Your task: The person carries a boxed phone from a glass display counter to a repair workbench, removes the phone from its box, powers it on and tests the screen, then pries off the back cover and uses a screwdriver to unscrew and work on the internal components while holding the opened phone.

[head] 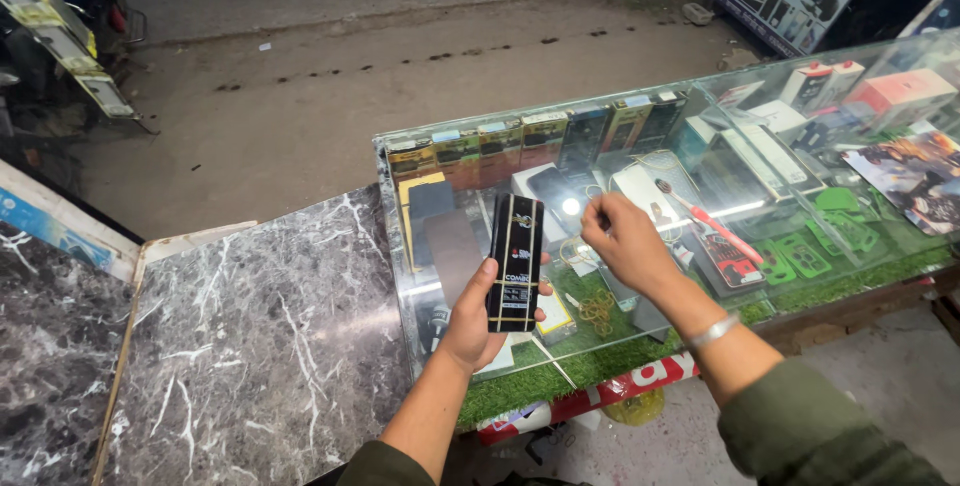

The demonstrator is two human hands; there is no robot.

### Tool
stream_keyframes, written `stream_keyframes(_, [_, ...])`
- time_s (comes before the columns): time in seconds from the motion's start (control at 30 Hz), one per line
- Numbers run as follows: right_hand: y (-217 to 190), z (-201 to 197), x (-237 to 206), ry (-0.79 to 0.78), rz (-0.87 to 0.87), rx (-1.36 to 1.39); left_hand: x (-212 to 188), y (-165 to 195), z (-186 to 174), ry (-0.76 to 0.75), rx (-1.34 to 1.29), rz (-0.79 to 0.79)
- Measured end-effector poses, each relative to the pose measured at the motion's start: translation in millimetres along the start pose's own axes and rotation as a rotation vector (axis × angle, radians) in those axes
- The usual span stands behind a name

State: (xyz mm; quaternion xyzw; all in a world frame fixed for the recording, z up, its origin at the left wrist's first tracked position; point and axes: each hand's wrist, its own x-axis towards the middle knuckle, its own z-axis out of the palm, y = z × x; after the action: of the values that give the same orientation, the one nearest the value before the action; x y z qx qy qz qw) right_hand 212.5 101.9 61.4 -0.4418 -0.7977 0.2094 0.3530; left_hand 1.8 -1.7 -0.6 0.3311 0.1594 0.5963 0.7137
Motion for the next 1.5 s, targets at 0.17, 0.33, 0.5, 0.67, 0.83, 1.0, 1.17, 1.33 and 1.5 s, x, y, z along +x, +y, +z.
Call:
stream_keyframes(0.17, [-5, 1, -13, -0.01, 0.044, -0.289, 3, -1, -2, 0.013, 0.033, 0.005])
stream_keyframes(0.33, [-21, -4, -12, -0.086, 0.031, -0.555, 2, -1, -1, 0.0, 0.0, -0.021])
stream_keyframes(0.5, [-46, -4, -16, -0.099, -0.008, -0.097, 2, -1, -5, 0.019, -0.049, -0.013])
stream_keyframes(0.67, [-71, 15, -32, -0.118, -0.304, -0.037, 1, -7, -15, -0.008, -0.073, -0.028])
stream_keyframes(0.83, [-80, 25, -38, -0.064, -0.38, -0.122, 0, -13, -19, 0.097, -0.125, -0.038])
stream_keyframes(1.0, [-81, 26, -39, -0.061, -0.417, -0.173, -1, -11, -17, 0.019, 0.023, -0.041])
stream_keyframes(1.17, [-78, 27, -42, -0.086, -0.383, -0.106, -1, -11, -15, 0.003, 0.042, -0.033])
stream_keyframes(1.33, [-71, 29, -46, -0.081, -0.413, -0.023, -1, -14, -15, 0.05, 0.054, -0.019])
stream_keyframes(1.5, [-68, 34, -49, -0.096, -0.347, 0.023, -2, -18, -18, 0.019, 0.054, 0.004])
